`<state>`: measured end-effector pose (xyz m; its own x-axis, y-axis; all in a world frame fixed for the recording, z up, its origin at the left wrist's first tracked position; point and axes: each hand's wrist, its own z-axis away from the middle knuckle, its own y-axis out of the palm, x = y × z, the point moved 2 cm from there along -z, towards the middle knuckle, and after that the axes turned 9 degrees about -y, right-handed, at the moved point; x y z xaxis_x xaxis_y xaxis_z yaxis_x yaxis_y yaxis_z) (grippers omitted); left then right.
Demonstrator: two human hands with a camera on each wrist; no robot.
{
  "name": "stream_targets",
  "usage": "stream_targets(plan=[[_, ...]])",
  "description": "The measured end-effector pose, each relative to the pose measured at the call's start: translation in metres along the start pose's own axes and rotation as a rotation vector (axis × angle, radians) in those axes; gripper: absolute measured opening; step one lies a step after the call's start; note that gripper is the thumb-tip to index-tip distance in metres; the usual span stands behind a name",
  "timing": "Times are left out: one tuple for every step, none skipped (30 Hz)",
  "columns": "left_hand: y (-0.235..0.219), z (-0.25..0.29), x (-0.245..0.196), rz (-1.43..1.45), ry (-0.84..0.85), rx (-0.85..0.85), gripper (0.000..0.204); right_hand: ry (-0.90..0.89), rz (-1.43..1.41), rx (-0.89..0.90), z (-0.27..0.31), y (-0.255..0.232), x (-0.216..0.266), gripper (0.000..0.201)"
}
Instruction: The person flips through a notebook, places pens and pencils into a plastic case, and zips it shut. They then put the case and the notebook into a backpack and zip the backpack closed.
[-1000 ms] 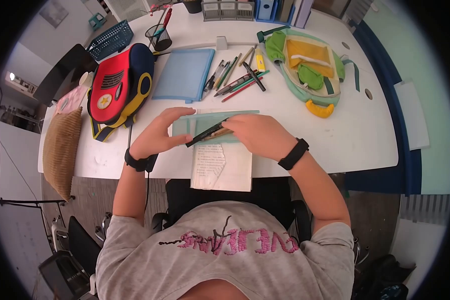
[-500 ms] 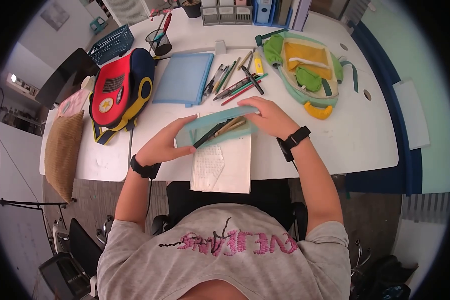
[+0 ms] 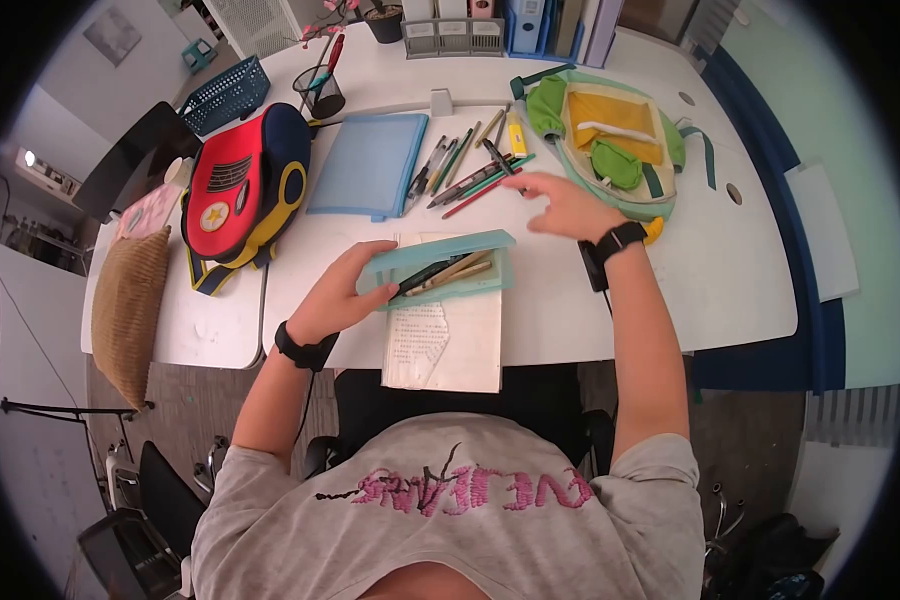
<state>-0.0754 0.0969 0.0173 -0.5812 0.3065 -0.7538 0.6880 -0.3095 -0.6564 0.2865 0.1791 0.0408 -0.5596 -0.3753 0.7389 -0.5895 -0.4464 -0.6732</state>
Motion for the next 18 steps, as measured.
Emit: stream_targets(plan=[[0.002, -0.002, 0.000, 0.019, -0.052, -0.031, 0.053, -0.011, 0.094, -0.102, -0.009, -0.003, -0.013, 0.066], [0.004, -0.003, -0.001, 0.017, -0.048, -0.033, 0.053, -0.012, 0.097, -0.106, -0.019, 0.000, -0.026, 0.066], [0.007, -0.003, -0.001, 0.045, -0.103, -0.071, 0.047, -0.004, 0.284, -0.167, -0.028, 0.004, -0.039, 0.061], [0.008, -0.004, 0.000, 0.072, -0.157, -0.108, 0.041, 0.006, 0.470, -0.229, -0.034, 0.004, -0.045, 0.057], [0.009, -0.005, 0.000, 0.069, -0.152, -0.104, 0.041, 0.010, 0.470, -0.235, -0.039, 0.004, -0.042, 0.057], [0.010, -0.006, 0.001, 0.081, -0.181, -0.104, 0.038, 0.094, 0.531, -0.166, -0.047, 0.008, -0.040, 0.050], [0.010, -0.007, 0.002, 0.094, -0.210, -0.106, 0.035, 0.178, 0.591, -0.095, -0.054, 0.012, -0.037, 0.044], [0.010, -0.007, 0.001, 0.092, -0.208, -0.104, 0.035, 0.200, 0.630, -0.051, -0.059, 0.015, -0.032, 0.032], [0.009, -0.008, 0.000, 0.095, -0.208, -0.095, 0.033, 0.202, 0.629, -0.052, -0.062, 0.016, -0.041, 0.032], [0.009, -0.008, -0.001, 0.098, -0.210, -0.087, 0.032, 0.146, 0.651, -0.113, -0.068, 0.020, -0.055, 0.029], [0.008, -0.008, -0.003, 0.098, -0.212, -0.087, 0.032, 0.090, 0.671, -0.173, -0.072, 0.020, -0.059, 0.027], [0.006, -0.008, -0.004, 0.098, -0.217, -0.075, 0.032, 0.088, 0.671, -0.171, -0.075, 0.017, -0.065, 0.027], [0.006, -0.007, -0.005, 0.097, -0.223, -0.065, 0.032, 0.117, 0.682, -0.118, -0.077, 0.015, -0.063, 0.030], [0.006, -0.006, -0.004, 0.097, -0.226, -0.067, 0.032, 0.147, 0.693, -0.064, -0.079, 0.014, -0.061, 0.035], [0.006, -0.005, -0.004, 0.115, -0.205, -0.090, 0.034, 0.146, 0.692, -0.064, -0.078, 0.015, -0.058, 0.035], [0.007, -0.005, -0.003, 0.132, -0.184, -0.113, 0.036, 0.116, 0.728, -0.075, -0.077, 0.018, -0.046, 0.043], [0.007, -0.005, -0.002, 0.132, -0.183, -0.113, 0.036, 0.086, 0.764, -0.086, -0.076, 0.020, -0.038, 0.052], [0.007, -0.006, 0.001, 0.142, -0.182, -0.112, 0.039, 0.086, 0.765, -0.086, -0.078, 0.023, -0.043, 0.052]])
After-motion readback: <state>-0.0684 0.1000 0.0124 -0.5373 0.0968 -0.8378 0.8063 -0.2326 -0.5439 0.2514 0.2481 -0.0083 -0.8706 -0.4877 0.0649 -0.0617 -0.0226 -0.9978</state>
